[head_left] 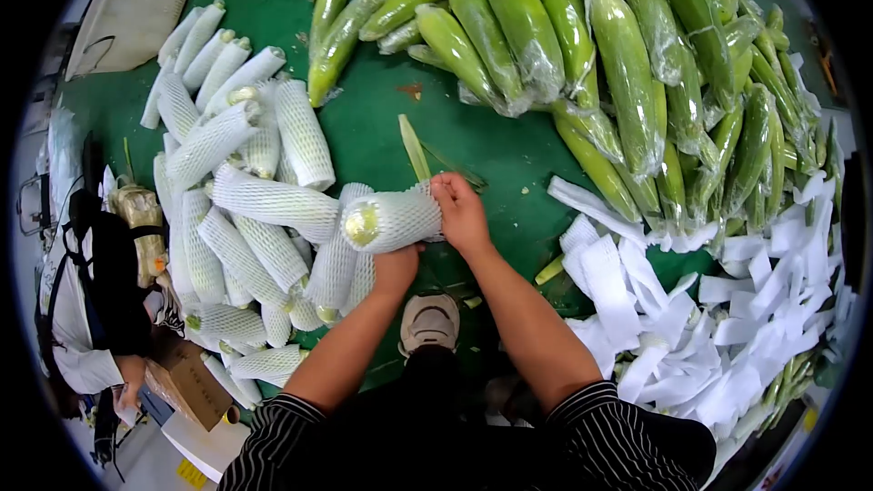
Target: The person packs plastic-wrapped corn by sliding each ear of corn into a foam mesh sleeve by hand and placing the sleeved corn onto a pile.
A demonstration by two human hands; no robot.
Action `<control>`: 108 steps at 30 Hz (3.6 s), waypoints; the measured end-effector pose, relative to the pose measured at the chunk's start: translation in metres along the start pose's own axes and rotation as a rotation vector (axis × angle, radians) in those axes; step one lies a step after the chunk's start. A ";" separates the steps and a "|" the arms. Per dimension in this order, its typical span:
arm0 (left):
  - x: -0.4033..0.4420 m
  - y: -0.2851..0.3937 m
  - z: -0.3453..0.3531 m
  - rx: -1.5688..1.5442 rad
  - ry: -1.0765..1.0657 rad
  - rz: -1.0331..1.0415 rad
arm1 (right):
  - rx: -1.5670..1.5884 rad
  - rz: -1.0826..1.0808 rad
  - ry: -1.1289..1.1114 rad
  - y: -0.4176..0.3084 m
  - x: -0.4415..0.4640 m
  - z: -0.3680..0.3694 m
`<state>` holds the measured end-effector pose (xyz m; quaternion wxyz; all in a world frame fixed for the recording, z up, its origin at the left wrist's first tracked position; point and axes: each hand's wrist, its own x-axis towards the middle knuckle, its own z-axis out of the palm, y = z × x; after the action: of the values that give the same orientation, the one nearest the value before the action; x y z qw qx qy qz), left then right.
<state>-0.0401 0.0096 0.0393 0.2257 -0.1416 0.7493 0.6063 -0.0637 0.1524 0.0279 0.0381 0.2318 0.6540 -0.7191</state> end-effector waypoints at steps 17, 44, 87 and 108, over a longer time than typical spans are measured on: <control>-0.040 0.028 0.000 0.533 -0.110 0.441 | -0.663 -0.383 -0.639 -0.127 -0.040 -0.067; 0.097 0.095 -0.007 0.849 0.334 0.497 | -1.861 -0.180 -0.267 -0.068 -0.083 -0.215; -0.012 0.157 0.041 -0.122 -0.263 0.520 | -0.186 -0.352 -0.320 -0.147 -0.076 -0.112; -0.049 0.189 0.030 0.802 -0.196 0.934 | 0.924 0.041 -0.322 -0.208 -0.101 -0.104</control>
<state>-0.0851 0.0780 0.2191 0.0403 0.3530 0.8772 0.3229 -0.0187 0.2562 0.2551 0.0461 0.1232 0.2475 -0.9599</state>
